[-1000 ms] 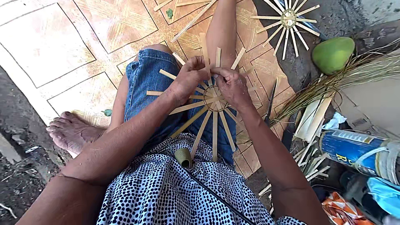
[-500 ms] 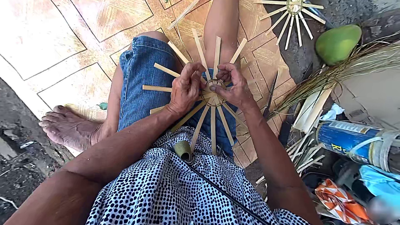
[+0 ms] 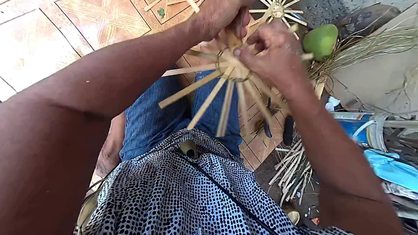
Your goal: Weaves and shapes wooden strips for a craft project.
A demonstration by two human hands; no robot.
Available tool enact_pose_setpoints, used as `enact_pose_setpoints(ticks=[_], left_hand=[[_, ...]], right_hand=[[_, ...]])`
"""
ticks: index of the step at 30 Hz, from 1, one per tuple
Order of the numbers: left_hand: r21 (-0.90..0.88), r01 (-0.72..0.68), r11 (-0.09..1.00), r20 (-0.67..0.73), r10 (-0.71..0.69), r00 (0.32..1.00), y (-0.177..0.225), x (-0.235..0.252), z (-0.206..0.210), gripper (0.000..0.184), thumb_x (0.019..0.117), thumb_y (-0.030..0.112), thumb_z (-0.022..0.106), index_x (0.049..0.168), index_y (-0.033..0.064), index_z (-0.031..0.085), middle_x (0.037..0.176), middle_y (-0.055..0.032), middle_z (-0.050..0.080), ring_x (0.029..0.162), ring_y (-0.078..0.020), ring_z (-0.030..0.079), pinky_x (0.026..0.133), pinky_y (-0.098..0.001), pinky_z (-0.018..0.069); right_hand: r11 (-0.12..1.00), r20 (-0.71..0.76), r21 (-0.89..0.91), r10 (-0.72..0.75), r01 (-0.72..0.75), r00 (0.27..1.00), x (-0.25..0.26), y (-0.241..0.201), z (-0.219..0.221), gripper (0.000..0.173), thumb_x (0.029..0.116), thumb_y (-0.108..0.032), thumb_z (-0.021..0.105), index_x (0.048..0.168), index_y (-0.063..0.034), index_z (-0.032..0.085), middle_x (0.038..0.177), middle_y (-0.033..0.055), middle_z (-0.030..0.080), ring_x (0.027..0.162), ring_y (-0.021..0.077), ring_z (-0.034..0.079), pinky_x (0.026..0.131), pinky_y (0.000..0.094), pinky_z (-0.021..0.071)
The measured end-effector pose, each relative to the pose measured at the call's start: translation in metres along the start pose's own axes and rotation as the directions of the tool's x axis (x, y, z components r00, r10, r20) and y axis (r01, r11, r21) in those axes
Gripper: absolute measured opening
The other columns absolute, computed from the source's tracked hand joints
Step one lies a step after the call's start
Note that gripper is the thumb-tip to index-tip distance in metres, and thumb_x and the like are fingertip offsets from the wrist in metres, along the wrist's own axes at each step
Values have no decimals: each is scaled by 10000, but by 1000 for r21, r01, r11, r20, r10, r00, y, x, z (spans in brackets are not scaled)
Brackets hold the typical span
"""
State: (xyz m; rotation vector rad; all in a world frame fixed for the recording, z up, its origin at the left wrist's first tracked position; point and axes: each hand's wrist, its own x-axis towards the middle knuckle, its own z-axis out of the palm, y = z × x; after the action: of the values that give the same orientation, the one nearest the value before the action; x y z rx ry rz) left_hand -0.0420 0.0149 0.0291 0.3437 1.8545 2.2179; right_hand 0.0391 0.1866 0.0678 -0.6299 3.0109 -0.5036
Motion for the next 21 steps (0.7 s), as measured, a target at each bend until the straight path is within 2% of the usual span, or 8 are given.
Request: enact_pose_setpoints(ticks=[1, 3, 5, 10, 13, 15, 17, 21], left_hand=[[64, 30, 997, 41, -33, 999, -15, -5, -1, 103, 1041, 84, 508, 1082, 3, 557, 618, -56, 620, 498, -150, 638, 525, -295, 589], [183, 84, 980, 100, -104, 990, -44, -25, 0, 189, 1035, 87, 493, 1204, 4, 482, 707, -83, 618, 536, -158, 615, 530, -324, 551], [255, 102, 962, 108, -133, 985, -68, -52, -1, 221, 1040, 91, 482, 1232, -19, 472, 774, -92, 619, 616, -163, 619, 613, -354, 551], [241, -37, 970, -5, 39, 999, -86, -104, -6, 161, 1069, 145, 478, 1177, 31, 439, 739, 0, 632, 651, -70, 652, 652, -255, 558], [131, -72, 989, -142, 91, 986, -94, -117, 0, 140, 1068, 143, 458, 1161, 38, 444, 766, 12, 650, 684, -72, 655, 670, -259, 556], [-56, 11, 998, -319, -28, 947, -97, -117, 2, 233, 1075, 170, 317, 1182, 30, 470, 891, -50, 723, 787, -117, 688, 744, -309, 551], [-224, 143, 964, -407, -225, 885, -92, -111, -1, 445, 1104, 239, 219, 1324, 13, 534, 1194, -110, 708, 978, -159, 702, 834, -327, 562], [-218, 525, 823, -308, -568, 763, -65, -86, -10, 391, 1115, 294, 381, 1354, 47, 565, 1295, -88, 636, 1083, -143, 629, 904, -332, 502]], right_hand=[[997, 31, 41, 62, -64, 998, -6, -1, 18, 473, 933, -454, 697, 1121, -20, 684, 1058, 195, 642, 897, 328, 656, 779, 535, 539], [978, 93, 152, 133, -146, 987, -22, 3, 65, 473, 928, -377, 754, 1164, 18, 648, 1100, 229, 654, 955, 376, 672, 834, 577, 553], [934, 75, 294, 191, -205, 979, -29, 14, 109, 517, 885, -329, 803, 1213, 33, 635, 1133, 218, 667, 996, 340, 674, 888, 533, 553], [883, -159, 469, 47, 33, 986, -37, 25, 138, 325, 871, -189, 797, 1138, -16, 729, 1037, 134, 626, 799, 133, 579, 703, 247, 505], [883, -183, 444, -76, 152, 980, -36, 29, 141, 188, 931, -133, 713, 1057, 2, 749, 1034, 160, 623, 858, 154, 621, 759, 242, 547], [883, -220, 405, -159, 238, 963, -37, 32, 140, 158, 966, -88, 665, 1044, 11, 759, 1067, 187, 648, 953, 202, 652, 841, 274, 563], [898, -215, 346, -205, 271, 955, -40, 29, 133, 152, 967, -63, 664, 1053, 10, 766, 1080, 190, 649, 984, 235, 656, 863, 301, 568], [913, -270, 292, -206, 284, 941, -36, 24, 136, 152, 964, -58, 641, 1021, 24, 755, 958, 179, 688, 884, 271, 678, 785, 372, 574]])
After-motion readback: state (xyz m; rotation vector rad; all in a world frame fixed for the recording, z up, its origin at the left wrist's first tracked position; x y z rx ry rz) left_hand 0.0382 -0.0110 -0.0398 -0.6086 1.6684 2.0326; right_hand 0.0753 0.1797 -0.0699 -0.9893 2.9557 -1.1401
